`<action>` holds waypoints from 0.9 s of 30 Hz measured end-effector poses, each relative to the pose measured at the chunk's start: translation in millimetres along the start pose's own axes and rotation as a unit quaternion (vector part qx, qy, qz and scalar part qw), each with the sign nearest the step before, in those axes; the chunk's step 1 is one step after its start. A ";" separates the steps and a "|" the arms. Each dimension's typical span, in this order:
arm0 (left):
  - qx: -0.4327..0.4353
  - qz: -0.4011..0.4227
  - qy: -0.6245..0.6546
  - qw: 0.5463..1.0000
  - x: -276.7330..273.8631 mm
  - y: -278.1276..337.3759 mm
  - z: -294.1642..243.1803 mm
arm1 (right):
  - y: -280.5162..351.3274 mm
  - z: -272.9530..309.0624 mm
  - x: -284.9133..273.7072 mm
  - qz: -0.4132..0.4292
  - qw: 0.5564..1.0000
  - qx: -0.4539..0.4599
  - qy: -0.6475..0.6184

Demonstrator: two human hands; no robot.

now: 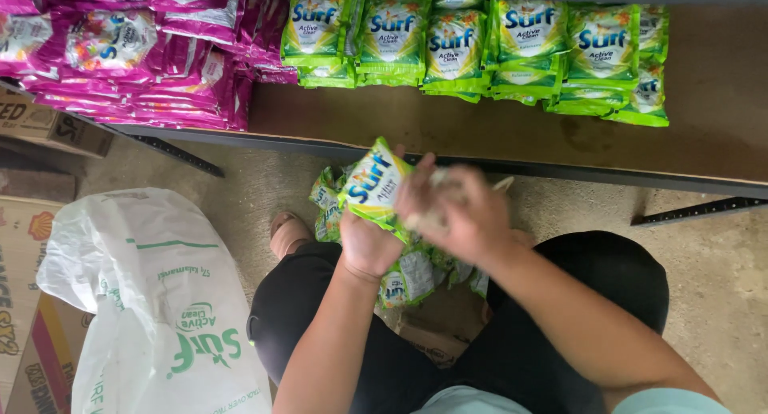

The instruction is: Wiping individual laundry detergent sachets with a cloth and organizing them on a shelf.

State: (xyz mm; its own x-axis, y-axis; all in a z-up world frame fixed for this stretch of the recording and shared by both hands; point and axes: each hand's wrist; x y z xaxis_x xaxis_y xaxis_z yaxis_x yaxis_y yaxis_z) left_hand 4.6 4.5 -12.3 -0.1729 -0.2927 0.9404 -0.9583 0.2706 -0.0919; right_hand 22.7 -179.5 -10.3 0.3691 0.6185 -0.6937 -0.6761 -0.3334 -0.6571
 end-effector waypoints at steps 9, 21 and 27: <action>-0.040 0.028 0.146 0.988 13.1 0.4 0.3 | 9.1 26.7 2.6 0.017 0.969 -0.191 -0.153; 0.039 0.021 -0.034 0.998 17.1 -0.9 5.7 | 12.1 4.1 23.2 -0.107 0.989 -0.041 -0.092; 0.139 -0.029 -0.226 0.964 26.3 0.5 9.9 | 21.4 19.2 33.4 -0.087 0.988 -0.109 -0.068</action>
State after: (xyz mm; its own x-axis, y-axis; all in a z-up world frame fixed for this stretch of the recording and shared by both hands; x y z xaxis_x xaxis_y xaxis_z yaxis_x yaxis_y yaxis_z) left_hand -2.7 -12.2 9.2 -0.1379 -0.6865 0.7139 -0.9824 0.0034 -0.1865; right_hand 8.4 -152.4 -41.9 0.3687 0.7642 -0.5292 -0.4506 -0.3509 -0.8208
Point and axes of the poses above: each hand's wrist, its own y-axis away from the middle knuckle, its own x-axis out of the palm, z = x × y, and after that the axes turned 3 degrees about -y, right-handed
